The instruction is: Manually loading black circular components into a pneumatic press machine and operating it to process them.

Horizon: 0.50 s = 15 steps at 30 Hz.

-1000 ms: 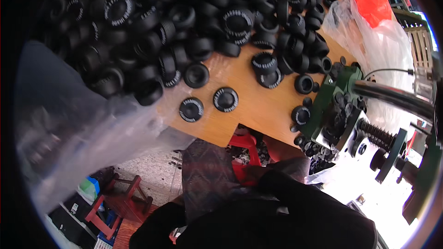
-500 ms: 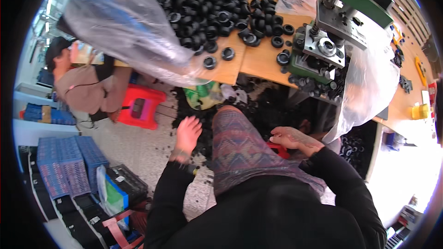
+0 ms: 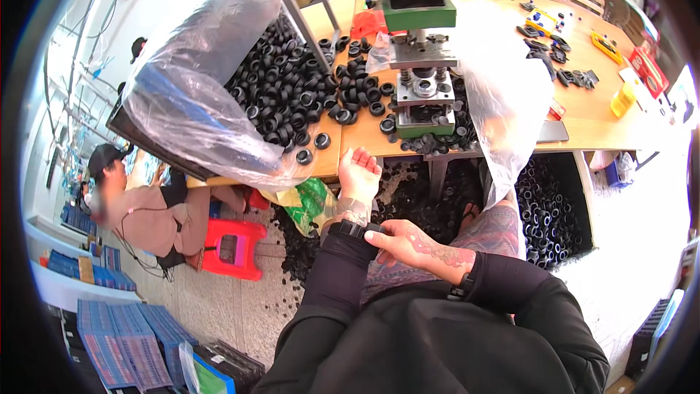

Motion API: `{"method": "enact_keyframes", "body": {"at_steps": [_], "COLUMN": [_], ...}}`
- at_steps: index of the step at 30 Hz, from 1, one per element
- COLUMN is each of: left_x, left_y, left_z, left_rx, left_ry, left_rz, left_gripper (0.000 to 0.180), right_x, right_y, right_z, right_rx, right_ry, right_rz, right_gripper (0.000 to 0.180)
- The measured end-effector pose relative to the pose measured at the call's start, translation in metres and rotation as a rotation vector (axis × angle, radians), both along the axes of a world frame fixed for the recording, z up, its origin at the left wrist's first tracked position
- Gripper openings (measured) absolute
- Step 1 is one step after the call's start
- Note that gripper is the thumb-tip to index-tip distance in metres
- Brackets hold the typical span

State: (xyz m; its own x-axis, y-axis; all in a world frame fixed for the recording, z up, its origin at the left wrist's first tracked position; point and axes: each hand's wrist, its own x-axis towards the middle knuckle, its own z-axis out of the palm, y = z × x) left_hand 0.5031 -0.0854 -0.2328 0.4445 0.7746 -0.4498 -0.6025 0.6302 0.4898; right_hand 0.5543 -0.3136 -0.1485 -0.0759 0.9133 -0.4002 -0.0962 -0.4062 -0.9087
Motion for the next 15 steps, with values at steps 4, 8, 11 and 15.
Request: {"method": "enact_keyframes", "body": {"at_steps": [4, 8, 11, 15], "left_x": [0.012, 0.014, 0.016, 0.016], "left_y": [0.004, 0.009, 0.009, 0.013], "left_z": [0.004, 0.016, 0.01, 0.002], "left_rx": [0.013, 0.025, 0.053, 0.063], "left_ry": [0.062, 0.037, 0.062, 0.144], "left_rz": [0.172, 0.236, 0.241, 0.249], "left_gripper": [0.023, 0.019, 0.018, 0.017], "right_x": [-0.002, -0.001, -0.006, -0.003], "right_y": [0.009, 0.018, 0.02, 0.019], "right_z": [0.006, -0.01, -0.016, -0.016], "right_rx": [-0.119, -0.198, -0.306, -0.309], "right_ry": [0.036, 0.055, 0.12, 0.145], "right_rz": [-0.043, -0.098, -0.148, -0.141], "right_gripper": [0.061, 0.065, 0.066, 0.065]}}
